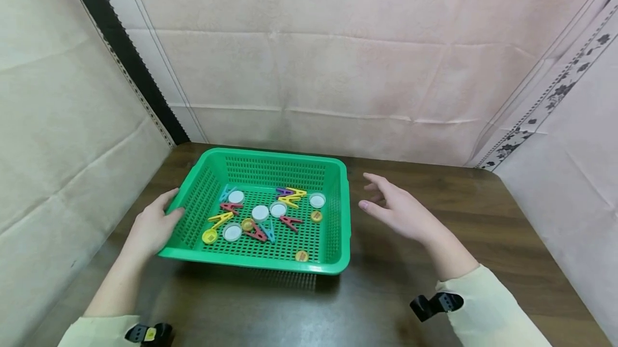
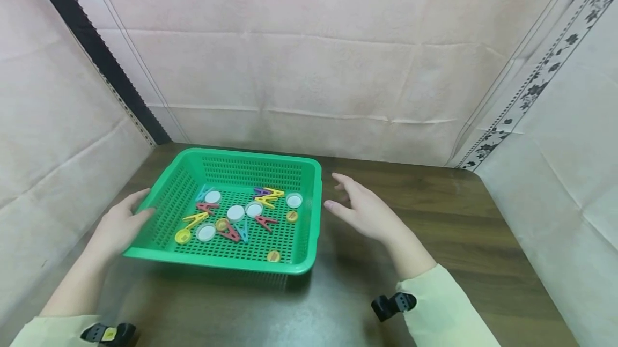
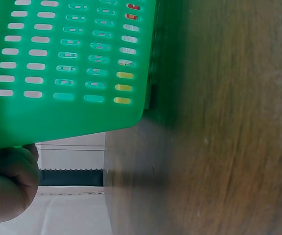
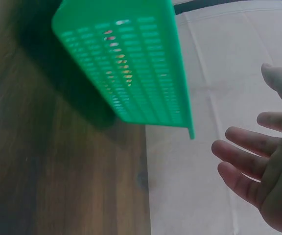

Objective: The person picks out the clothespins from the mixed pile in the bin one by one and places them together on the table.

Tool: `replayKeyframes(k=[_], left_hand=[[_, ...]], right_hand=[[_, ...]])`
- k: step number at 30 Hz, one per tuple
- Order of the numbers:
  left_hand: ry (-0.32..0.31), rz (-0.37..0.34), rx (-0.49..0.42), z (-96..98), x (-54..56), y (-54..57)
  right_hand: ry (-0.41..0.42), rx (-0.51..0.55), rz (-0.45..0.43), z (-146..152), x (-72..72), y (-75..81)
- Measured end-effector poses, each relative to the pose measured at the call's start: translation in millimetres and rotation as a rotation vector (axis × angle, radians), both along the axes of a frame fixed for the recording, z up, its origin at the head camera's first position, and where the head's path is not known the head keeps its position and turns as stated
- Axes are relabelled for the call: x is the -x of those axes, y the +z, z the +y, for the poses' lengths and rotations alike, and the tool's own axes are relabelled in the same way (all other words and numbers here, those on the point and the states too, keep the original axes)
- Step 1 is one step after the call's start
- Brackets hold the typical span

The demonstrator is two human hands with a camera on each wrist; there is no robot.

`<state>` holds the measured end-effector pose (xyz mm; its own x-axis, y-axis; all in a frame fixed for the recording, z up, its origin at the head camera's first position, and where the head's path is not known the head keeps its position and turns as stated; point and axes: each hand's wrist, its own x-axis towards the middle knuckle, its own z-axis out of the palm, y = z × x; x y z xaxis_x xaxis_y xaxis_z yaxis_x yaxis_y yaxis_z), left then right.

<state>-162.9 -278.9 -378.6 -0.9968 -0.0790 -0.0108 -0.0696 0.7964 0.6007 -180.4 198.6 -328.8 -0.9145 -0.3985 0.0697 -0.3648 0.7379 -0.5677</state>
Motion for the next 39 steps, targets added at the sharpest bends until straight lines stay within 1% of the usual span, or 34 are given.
replayKeyframes(k=[6,13,17,21,31,39], left_hand=[[0.001,0.012,-0.01,0.4,-0.4,0.7],[0.005,0.002,-0.02,-0.7,-0.8,0.7],[0.007,0.006,-0.025,-1.0,-0.1,0.9],[0.007,-0.007,-0.032,-0.7,-0.9,1.6],[0.01,-0.029,-0.036,0.4,-2.3,0.9],[0.008,-0.02,-0.047,-0.5,-2.4,2.3]], right_hand=[[0.012,0.008,0.012,-5.5,1.0,1.4],[0.034,0.026,-0.01,-15.5,3.6,4.9],[0.052,0.041,-0.014,-22.0,5.9,7.9],[0.074,0.045,-0.012,-27.9,7.8,8.9],[0.097,-0.018,-0.033,-45.1,8.2,9.2],[0.125,-0.024,-0.041,-58.5,10.3,10.1]])
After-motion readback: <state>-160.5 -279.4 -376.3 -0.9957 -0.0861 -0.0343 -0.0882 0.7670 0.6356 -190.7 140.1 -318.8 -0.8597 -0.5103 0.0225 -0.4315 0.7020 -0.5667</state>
